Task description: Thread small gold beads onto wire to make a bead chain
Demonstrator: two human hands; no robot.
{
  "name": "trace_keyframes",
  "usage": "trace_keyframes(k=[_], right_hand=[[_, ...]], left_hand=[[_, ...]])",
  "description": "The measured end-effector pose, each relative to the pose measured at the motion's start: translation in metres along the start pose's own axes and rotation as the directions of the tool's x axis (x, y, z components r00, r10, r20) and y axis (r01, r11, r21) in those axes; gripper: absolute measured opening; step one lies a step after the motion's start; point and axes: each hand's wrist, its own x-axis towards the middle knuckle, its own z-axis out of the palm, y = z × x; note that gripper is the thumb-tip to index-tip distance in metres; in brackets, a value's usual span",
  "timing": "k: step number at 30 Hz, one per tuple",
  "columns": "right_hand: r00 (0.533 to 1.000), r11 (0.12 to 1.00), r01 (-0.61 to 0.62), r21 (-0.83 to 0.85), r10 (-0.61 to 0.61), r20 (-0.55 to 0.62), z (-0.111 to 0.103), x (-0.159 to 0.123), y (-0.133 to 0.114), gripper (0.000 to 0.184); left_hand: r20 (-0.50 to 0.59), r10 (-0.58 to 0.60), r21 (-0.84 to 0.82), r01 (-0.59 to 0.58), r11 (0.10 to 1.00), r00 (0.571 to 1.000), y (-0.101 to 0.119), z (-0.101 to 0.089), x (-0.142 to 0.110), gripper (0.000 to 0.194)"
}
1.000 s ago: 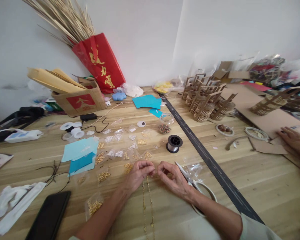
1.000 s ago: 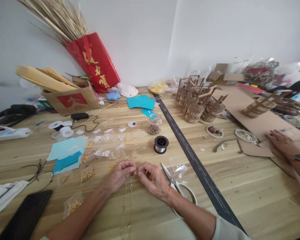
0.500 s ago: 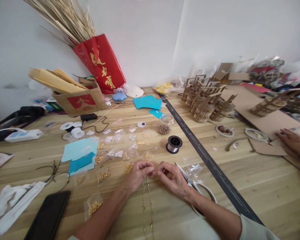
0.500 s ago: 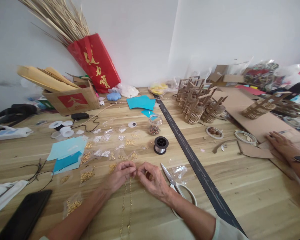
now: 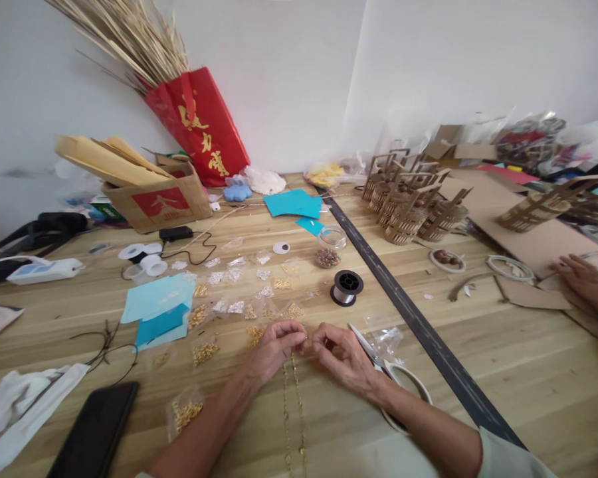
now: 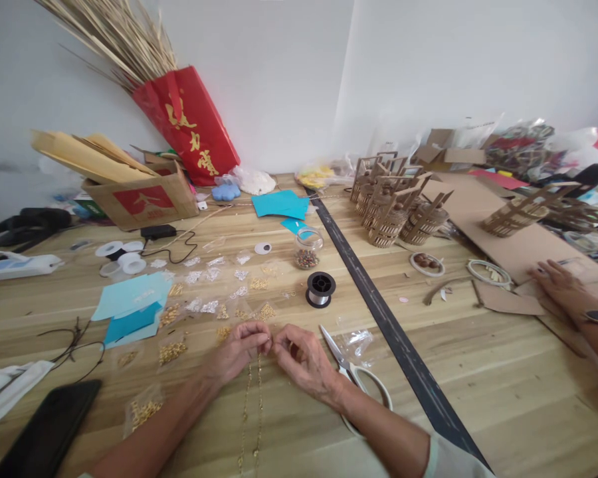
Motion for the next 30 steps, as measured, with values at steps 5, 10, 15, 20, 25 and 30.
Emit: trace_keyframes(k=[5, 10, 15, 20, 25, 30], right_hand=[[1.0, 1.0, -0.011, -0.006, 0.011, 0.009, -0.0003, -0.0002, 0.0003, 0.015], [1.0, 1.0, -0.01, 0.009, 0.01, 0.009, -0.0005, -0.0009, -0.0004, 0.015], [1.0, 1.0, -0.008, -0.012, 0.008, 0.009, -0.0005, -0.0004, -0.0001, 0.015], [1.0, 1.0, 0.004, -0.022, -0.004, -0.001, -0.0008, 0.0004, -0.0008, 0.016], [1.0, 0.999, 0.014, -0.04, -0.014, -0.012, -0.001, 0.0007, -0.0012, 0.015], [1.0, 0.999, 0.001, -0.036, -0.001, -0.004, -0.0007, 0.0005, 0.0011, 0.014]], left_hand=[[-0.001, 0.003, 0.009, -0.003, 1.0, 1.0, -0.0004, 0.0001, -0.0003, 0.021], [0.003, 0.002, 0.017, -0.002, 1.0, 1.0, 0.0002, 0.0001, 0.0008, 0.022], [-0.002, -0.007, 0.025, 0.007, 1.0, 1.0, 0.0016, 0.0009, 0.0003, 0.022], [-0.003, -0.01, 0.01, 0.01, 1.0, 1.0, 0.0026, 0.0025, 0.0, 0.022], [0.003, -0.004, 0.009, 0.003, 1.0, 1.0, 0.0027, 0.002, 0.0006, 0.022], [0.006, -0.007, 0.033, 0.007, 0.999, 1.0, 0.0033, 0.0024, -0.0004, 0.022]])
